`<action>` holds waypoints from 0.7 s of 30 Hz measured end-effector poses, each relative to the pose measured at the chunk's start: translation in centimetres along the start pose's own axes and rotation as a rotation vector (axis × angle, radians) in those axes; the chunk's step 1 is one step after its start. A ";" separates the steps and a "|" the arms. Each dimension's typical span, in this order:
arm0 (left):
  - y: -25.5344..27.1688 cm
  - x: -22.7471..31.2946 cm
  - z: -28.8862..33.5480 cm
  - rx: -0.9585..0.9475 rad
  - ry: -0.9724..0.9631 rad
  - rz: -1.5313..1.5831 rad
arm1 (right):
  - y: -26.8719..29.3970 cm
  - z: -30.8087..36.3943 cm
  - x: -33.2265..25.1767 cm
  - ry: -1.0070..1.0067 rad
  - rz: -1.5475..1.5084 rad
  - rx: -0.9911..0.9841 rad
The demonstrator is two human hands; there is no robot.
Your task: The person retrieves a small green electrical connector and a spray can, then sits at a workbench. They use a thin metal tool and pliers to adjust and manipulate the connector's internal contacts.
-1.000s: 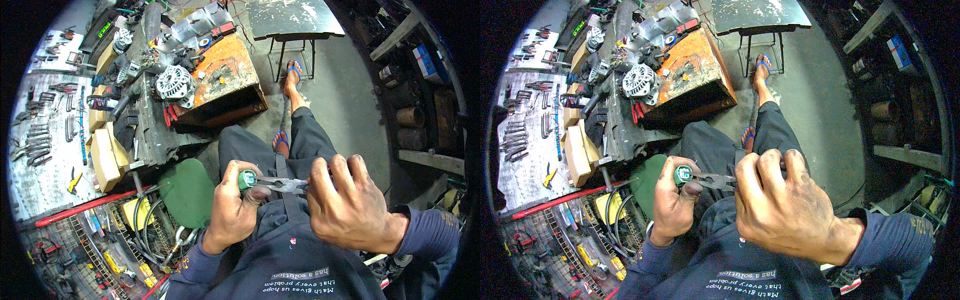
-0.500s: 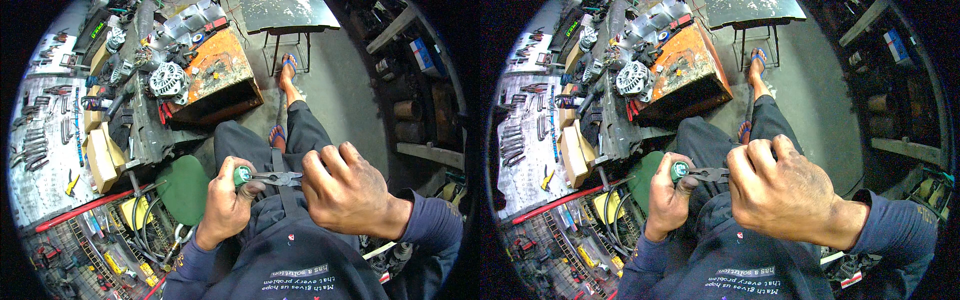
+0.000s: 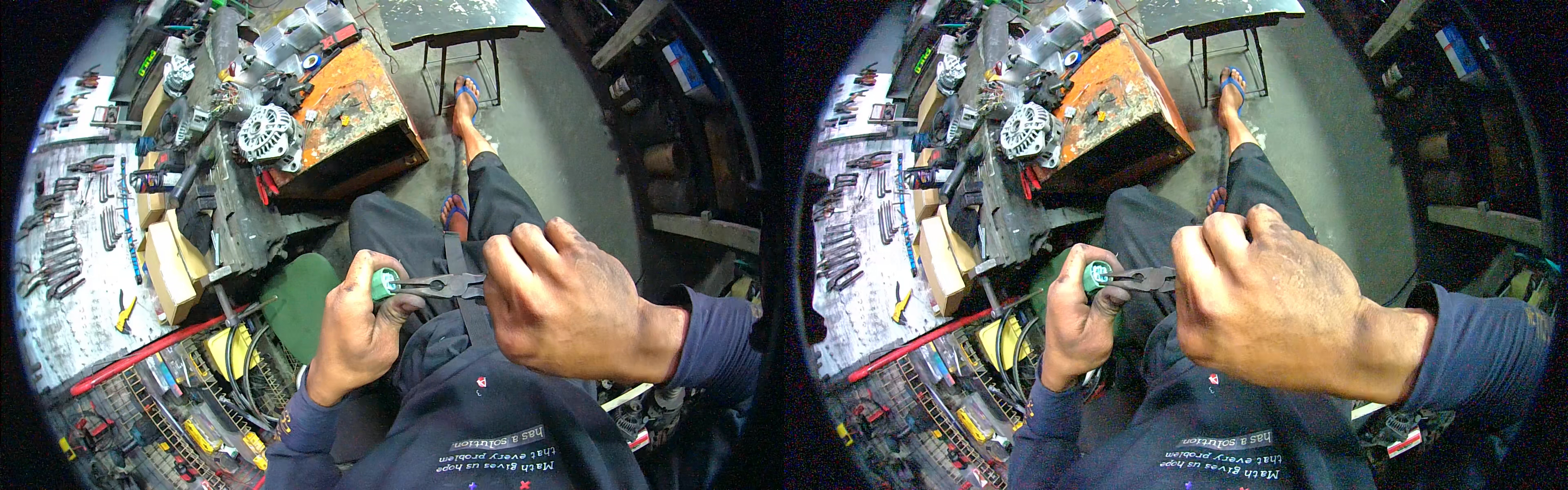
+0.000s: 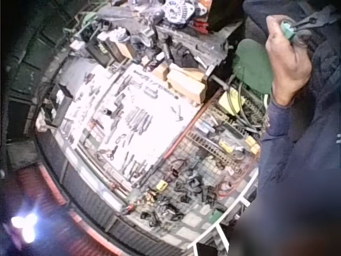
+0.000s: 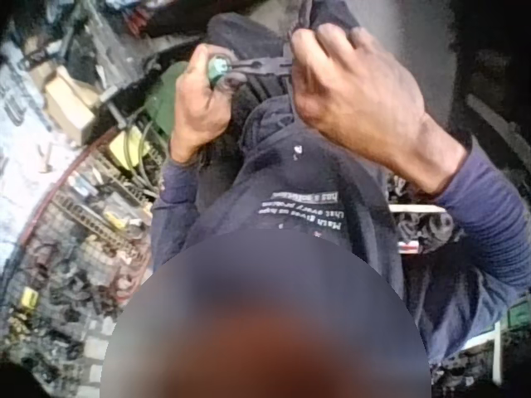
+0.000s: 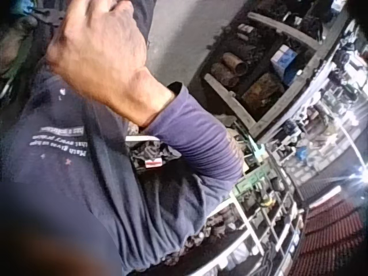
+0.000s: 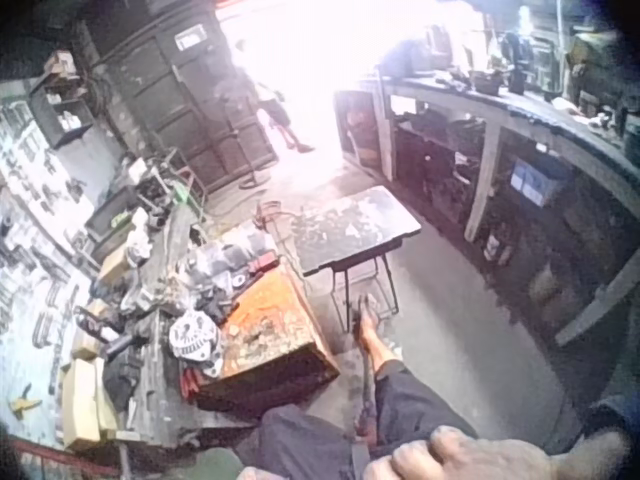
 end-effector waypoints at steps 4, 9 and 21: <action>-0.2 -0.4 0.1 0.021 0.000 0.014 | -0.5 -0.3 0.3 -0.021 -0.044 -0.041; -0.3 -0.7 0.1 -0.021 0.021 0.003 | -1.1 -0.3 0.9 -0.010 -0.071 -0.067; 0.1 -0.5 -0.1 -0.115 -0.004 -0.034 | -0.8 -0.1 0.6 -0.016 -0.159 -0.157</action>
Point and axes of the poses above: each hand's wrist, its own z-axis away from the middle knuckle, its own y-axis out of the back of the hand, x = y × z, the point moved 3 cm from there along -z, towards the middle knuckle, and after that the axes turned 2 degrees about -z, right-handed, at the moved point
